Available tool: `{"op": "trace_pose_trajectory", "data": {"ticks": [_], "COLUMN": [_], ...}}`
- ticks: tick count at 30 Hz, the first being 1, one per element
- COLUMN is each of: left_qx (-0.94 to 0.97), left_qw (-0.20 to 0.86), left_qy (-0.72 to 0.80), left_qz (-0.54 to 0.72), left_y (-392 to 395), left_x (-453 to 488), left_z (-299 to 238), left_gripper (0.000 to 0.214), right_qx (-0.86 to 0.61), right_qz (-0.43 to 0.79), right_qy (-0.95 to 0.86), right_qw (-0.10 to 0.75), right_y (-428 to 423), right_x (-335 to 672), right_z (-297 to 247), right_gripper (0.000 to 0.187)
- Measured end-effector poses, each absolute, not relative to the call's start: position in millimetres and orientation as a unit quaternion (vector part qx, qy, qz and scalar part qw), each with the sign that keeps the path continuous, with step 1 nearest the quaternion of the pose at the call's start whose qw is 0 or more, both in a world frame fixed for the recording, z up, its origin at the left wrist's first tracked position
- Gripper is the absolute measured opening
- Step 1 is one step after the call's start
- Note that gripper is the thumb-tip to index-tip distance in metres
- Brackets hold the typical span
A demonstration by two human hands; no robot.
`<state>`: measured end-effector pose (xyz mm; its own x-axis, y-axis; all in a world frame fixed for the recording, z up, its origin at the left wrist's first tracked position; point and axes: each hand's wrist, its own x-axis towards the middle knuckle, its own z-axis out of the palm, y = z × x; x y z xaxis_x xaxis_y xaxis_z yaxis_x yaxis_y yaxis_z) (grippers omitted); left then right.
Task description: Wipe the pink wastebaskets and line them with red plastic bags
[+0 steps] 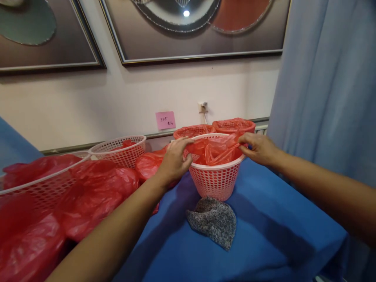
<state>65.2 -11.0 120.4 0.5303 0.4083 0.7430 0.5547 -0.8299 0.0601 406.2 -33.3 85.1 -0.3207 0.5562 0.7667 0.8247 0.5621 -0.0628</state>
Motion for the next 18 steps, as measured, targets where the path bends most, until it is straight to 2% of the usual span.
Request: {"op": "trace_pose_trajectory", "data": {"ticks": [3,5,6,8,10,11,15,18], "left_qx": [-0.863,-0.884,-0.895,-0.906,-0.897,-0.890,-0.887,-0.906], "left_qw": [0.055,0.059,0.076,0.121,0.159,0.176,0.213,0.127], "left_qy": [-0.291,-0.290,-0.294,-0.312,-0.334,-0.344,-0.345,-0.307], "left_qz": [-0.409,-0.363,-0.326,-0.260,-0.242,-0.243,-0.222,-0.262], "left_y": [-5,2,6,12,15,14,3,-11], "left_x": [73,76,76,74,67,62,42,41], "left_z": [127,129,129,128,126,124,116,113], "left_gripper": [0.072,0.076,0.070,0.045,0.023,0.018,0.017,0.019], "right_qx": [-0.467,-0.461,-0.453,-0.435,-0.416,-0.406,-0.384,-0.383], "right_qz": [-0.167,-0.167,-0.171,-0.191,-0.221,-0.234,-0.271,-0.290], "right_qy": [-0.788,-0.772,-0.764,-0.756,-0.761,-0.766,-0.775,-0.767], "right_qw": [0.365,0.405,0.427,0.450,0.447,0.440,0.422,0.425], "right_y": [-27,-26,-27,-30,-36,-40,-55,-64], "right_x": [409,415,419,426,432,434,435,426], "right_z": [84,79,76,69,62,58,43,39], "right_gripper": [0.011,0.014,0.016,0.017,0.015,0.013,0.010,0.012]}}
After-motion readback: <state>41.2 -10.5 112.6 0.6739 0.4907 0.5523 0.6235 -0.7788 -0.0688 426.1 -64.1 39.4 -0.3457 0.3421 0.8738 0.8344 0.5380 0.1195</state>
